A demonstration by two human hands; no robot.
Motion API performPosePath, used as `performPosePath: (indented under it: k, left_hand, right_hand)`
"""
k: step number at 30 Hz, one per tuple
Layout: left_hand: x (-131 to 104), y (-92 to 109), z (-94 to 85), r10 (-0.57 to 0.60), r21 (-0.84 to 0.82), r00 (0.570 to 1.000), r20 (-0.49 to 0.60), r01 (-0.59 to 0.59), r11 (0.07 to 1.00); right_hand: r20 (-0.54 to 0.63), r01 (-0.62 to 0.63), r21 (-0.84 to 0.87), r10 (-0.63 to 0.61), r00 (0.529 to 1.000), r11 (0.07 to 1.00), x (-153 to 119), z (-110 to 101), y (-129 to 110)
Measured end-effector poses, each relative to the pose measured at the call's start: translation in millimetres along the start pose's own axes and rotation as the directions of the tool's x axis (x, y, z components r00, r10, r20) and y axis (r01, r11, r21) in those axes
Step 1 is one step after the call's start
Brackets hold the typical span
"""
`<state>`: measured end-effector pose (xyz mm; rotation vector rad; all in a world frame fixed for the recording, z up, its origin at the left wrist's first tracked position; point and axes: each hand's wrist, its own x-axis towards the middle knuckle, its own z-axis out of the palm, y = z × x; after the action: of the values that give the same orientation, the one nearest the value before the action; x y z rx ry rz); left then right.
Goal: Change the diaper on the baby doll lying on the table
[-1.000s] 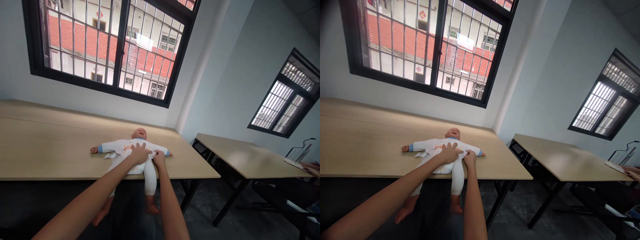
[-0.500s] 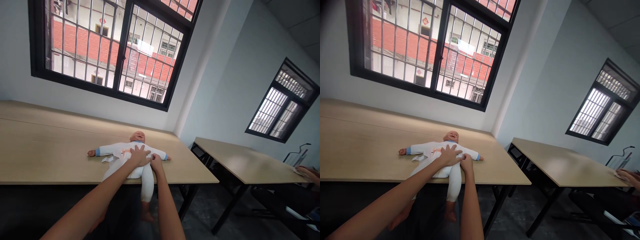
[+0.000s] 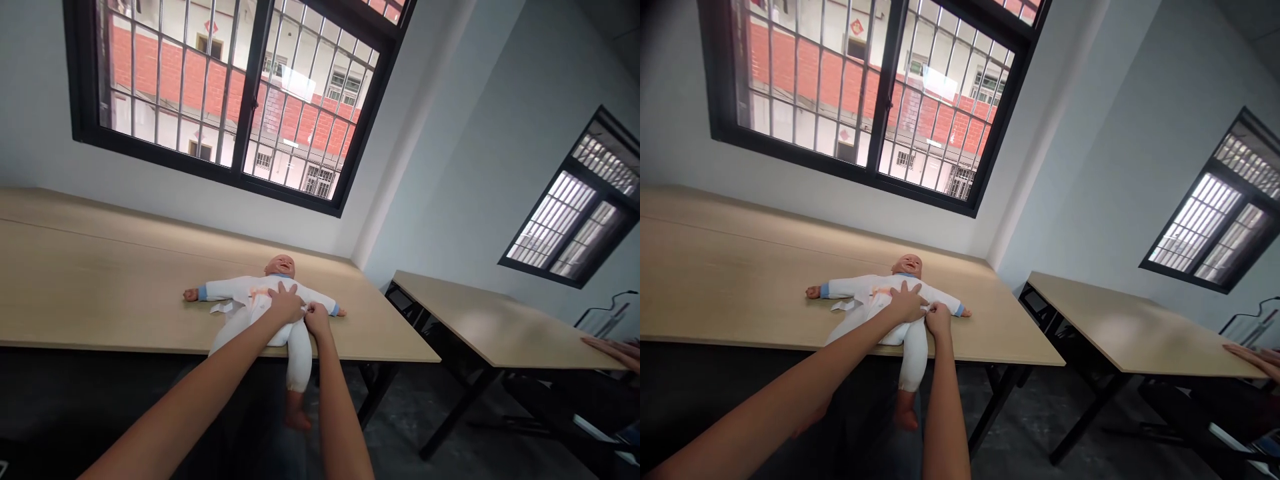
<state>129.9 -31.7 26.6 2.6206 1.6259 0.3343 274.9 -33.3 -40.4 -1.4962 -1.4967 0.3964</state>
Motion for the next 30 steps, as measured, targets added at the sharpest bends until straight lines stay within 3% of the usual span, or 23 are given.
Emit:
performPosePath:
  k: [14,30]
  left_hand:
    - [0.6,8.6,-1.8,-0.110,-0.008,0.992,-0.055,0.110,0.994]
    - [-1.8,6.5,-4.3,-0.125,-0.032,0.990,-0.072,0.123,0.992]
  right_hand:
    - [0.098,-0.066,0.254,0.042,0.994,0.965,7.0,9.0,15.4]
    - [0.097,-0.071,0.352,0.039,0.995,0.933,4.1,6.6,11.7]
